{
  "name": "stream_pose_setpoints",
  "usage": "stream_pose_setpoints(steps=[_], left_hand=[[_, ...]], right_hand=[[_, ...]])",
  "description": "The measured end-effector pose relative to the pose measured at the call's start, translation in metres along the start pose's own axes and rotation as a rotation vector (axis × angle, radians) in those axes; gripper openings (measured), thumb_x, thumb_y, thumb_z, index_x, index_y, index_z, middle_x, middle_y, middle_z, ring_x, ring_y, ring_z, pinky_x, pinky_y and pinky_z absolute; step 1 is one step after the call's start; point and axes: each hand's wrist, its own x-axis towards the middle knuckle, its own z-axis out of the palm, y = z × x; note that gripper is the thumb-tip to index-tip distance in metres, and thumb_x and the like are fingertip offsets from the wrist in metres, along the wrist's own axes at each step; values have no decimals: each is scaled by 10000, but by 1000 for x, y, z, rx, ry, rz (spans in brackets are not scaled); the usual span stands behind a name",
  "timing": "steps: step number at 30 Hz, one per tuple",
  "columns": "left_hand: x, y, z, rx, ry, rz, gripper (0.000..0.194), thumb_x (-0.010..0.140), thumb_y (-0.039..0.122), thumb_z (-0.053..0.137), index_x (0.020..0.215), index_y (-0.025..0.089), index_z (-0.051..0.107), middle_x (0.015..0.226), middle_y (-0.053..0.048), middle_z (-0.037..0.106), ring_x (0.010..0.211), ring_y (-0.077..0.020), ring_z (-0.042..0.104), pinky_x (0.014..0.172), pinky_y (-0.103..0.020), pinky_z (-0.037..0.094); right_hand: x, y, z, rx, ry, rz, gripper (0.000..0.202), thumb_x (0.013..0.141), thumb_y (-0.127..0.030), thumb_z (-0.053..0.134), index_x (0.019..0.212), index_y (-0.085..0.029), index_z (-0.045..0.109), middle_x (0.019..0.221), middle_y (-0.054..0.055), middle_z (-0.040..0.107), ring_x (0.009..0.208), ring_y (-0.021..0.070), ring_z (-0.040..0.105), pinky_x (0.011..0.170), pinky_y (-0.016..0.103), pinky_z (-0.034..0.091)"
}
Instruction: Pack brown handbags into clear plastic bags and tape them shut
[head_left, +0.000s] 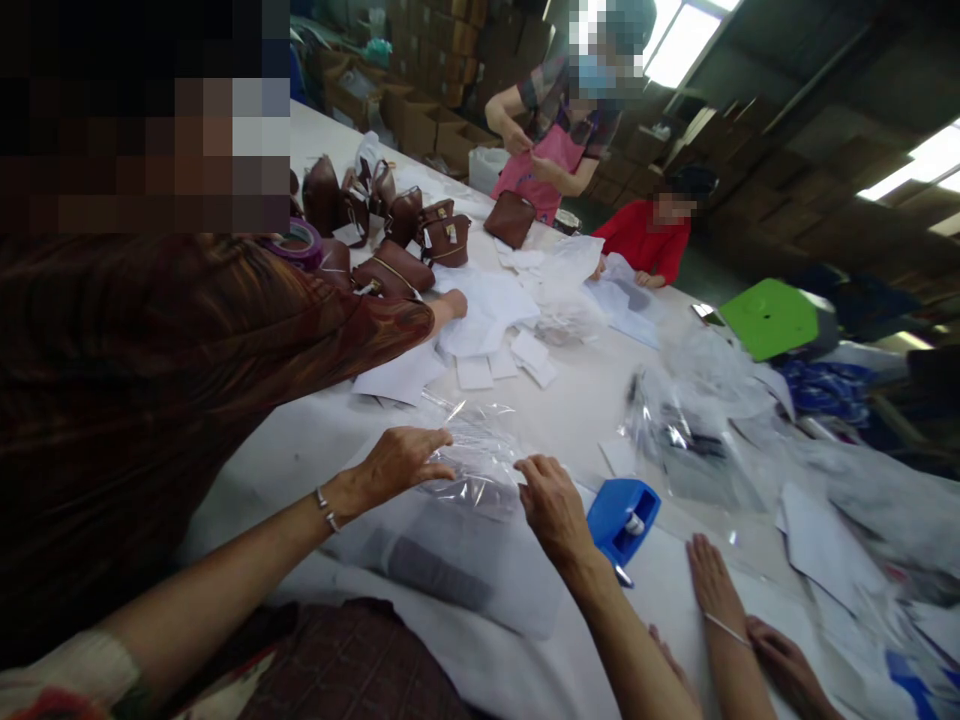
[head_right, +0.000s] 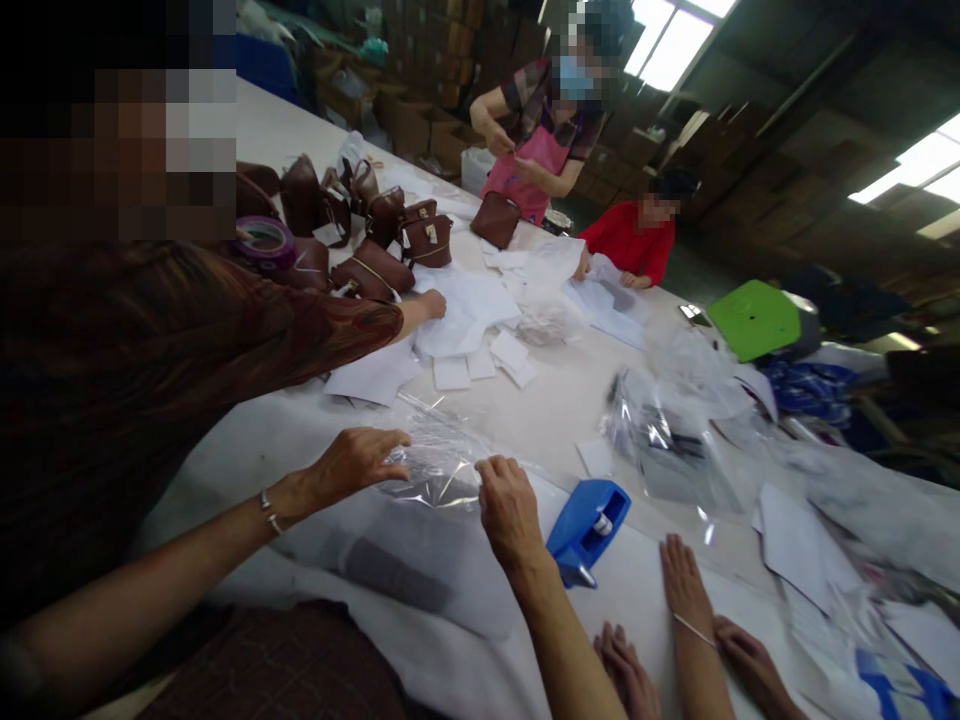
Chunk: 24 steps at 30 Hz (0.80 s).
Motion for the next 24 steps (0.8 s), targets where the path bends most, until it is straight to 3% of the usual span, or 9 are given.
stream_pose_setpoints(steps=[2, 4, 6, 7, 11, 13, 16, 18, 24], left_hand=[[-5, -1, 3, -40, -29, 15, 313, 921, 414, 651, 1117, 177, 589, 993, -61, 720, 906, -205, 688, 785, -268, 489], [-7, 0, 8, -32, -68, -25, 185, 930, 313, 639, 1058, 182, 608, 952, -43, 709, 863, -189, 677, 763, -262, 489], [-7, 4, 12, -13, -51, -79, 60, 948, 224, 577, 940, 181, 617, 873, -26, 677, 800, -171, 646, 743, -262, 482], [-6, 6, 14, -9, -20, -92, 102, 959, 202, 540, 889, 180, 611, 849, -24, 657, 792, -166, 628, 748, -264, 480], [-2, 12, 11, -2, 120, -81, 216, 999, 204, 440, 848, 179, 593, 882, -43, 608, 856, -171, 585, 798, -270, 482], [-3, 11, 6, 24, 110, -108, 176, 979, 161, 444, 898, 175, 600, 1001, -72, 622, 939, -189, 586, 857, -299, 481], [-5, 3, 1, 45, -23, -282, 175, 896, 67, 492, 971, 177, 607, 1089, -101, 640, 1016, -240, 593, 920, -368, 459], [-7, -4, 0, 27, -77, -418, 171, 867, 63, 509, 961, 169, 605, 983, -103, 661, 945, -254, 617, 860, -370, 467], [6, -25, 6, -173, -70, -746, 172, 955, 251, 448, 947, 160, 594, 807, -76, 680, 761, -224, 667, 645, -283, 459]], right_hand=[[-11, 11, 2, -38, -16, 96, 208, 860, -54, 548, 944, -211, 655, 916, 45, 683, 878, 226, 623, 773, 319, 469], [-17, 14, 5, -38, 18, 197, 132, 888, -165, 594, 1000, -207, 651, 958, 55, 696, 901, 240, 641, 752, 325, 467], [-19, 11, 10, -16, 44, 284, 236, 885, -280, 645, 1110, -212, 624, 1054, 66, 695, 965, 253, 646, 746, 323, 463], [-18, 9, 13, -5, 34, 315, 269, 877, -304, 660, 1129, -222, 617, 1070, 62, 694, 973, 249, 649, 731, 314, 455], [-17, 8, 25, -3, -44, 383, 56, 888, -249, 628, 939, -240, 652, 892, 22, 711, 770, 197, 658, 593, 278, 356], [-19, 13, 26, -3, -19, 424, 65, 913, -247, 581, 894, -230, 641, 849, 17, 707, 699, 176, 638, 562, 272, 305], [-27, 20, 24, -10, 49, 484, 143, 952, -256, 486, 933, -212, 621, 903, 38, 705, 711, 169, 628, 577, 268, 306], [-33, 22, 24, 20, 127, 501, 210, 974, -311, 437, 943, -200, 613, 910, 52, 695, 728, 173, 622, 613, 265, 343], [-41, 21, 40, 136, 265, 503, 411, 999, -498, 340, 961, -196, 616, 859, 48, 675, 667, 167, 588, 635, 273, 372]])
